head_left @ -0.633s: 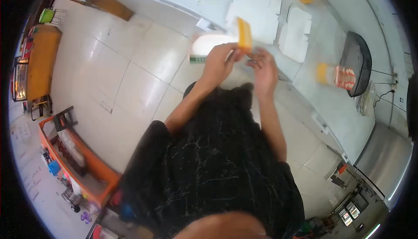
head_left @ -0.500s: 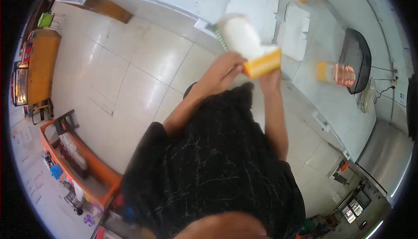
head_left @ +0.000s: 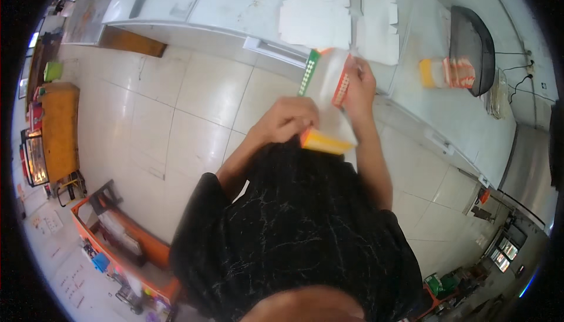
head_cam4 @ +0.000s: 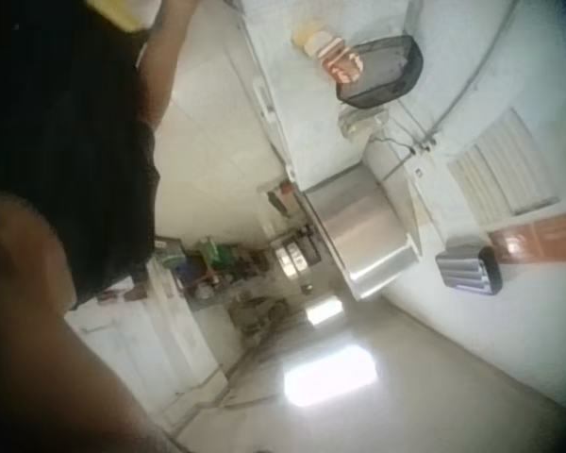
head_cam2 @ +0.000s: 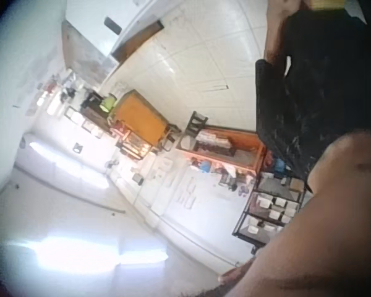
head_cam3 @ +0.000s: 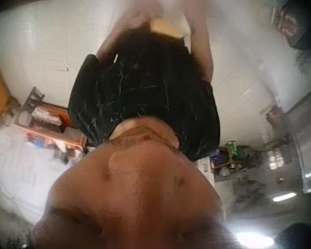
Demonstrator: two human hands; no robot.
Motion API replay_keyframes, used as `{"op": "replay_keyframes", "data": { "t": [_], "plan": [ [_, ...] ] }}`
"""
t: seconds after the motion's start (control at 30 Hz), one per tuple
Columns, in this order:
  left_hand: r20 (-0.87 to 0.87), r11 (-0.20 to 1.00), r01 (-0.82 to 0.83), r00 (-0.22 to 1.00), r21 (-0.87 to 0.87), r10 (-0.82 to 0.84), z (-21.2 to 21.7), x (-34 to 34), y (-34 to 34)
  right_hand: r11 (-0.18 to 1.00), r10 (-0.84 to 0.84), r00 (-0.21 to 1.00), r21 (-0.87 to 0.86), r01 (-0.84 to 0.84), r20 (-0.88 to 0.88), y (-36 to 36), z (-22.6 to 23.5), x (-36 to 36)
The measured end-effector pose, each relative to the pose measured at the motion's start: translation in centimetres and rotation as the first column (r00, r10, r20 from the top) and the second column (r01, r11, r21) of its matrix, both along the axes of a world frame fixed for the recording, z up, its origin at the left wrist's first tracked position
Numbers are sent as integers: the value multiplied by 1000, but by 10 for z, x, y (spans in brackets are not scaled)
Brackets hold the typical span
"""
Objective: The person assembles white cardboard boxes by folding the flaps and securing them with colorful tape. They repeatedly pick up a box, fold the sides, and apply tape to seal the edges, then place the finished box aside.
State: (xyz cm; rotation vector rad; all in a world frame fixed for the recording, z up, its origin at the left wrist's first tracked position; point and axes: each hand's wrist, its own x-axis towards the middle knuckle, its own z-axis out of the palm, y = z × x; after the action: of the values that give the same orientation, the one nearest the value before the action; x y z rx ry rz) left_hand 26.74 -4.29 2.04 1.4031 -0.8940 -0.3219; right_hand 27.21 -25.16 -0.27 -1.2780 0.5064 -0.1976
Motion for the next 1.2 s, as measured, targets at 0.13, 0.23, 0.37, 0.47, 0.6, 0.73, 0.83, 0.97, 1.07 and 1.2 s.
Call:
{"op": "replay_keyframes", "data": {
  "t": [0.13,0.23,0.37,0.47,0.6,0.73,0.83,0.97,1.07,1.2],
  "plan": [
    [228,951,-307,925,-27,305,22,0,-15,989,-41,991,-137,58,125,-3,1,-1],
    [378,726,-680,650,-98,660,34,29,-39,989,-8,977,-144,40,212,3,20,-7],
    [119,827,-514,857,225,501,13,47,-49,990,101,969,-118,-76,227,10,28,-15],
    [230,713,-657,754,245,616,11,44,-65,997,38,980,-73,-24,198,11,26,-18],
    [260,690,-704,707,168,658,4,45,-77,996,-31,979,-70,47,201,9,30,-18],
    [172,642,-764,642,64,747,17,50,-92,989,-7,978,-143,38,208,-2,35,-16],
    [251,614,-789,600,28,759,14,62,-90,987,56,989,-159,-34,139,-9,36,-23],
    [-37,794,-605,796,-57,604,8,67,-106,974,28,999,-224,-22,22,-27,26,-28],
    [-98,876,-442,880,193,465,9,68,-120,952,-170,981,-243,188,93,-51,19,-23],
    [-409,902,-147,854,406,323,-12,47,-134,822,-282,950,-478,310,132,-77,18,-27]
  ]
}}
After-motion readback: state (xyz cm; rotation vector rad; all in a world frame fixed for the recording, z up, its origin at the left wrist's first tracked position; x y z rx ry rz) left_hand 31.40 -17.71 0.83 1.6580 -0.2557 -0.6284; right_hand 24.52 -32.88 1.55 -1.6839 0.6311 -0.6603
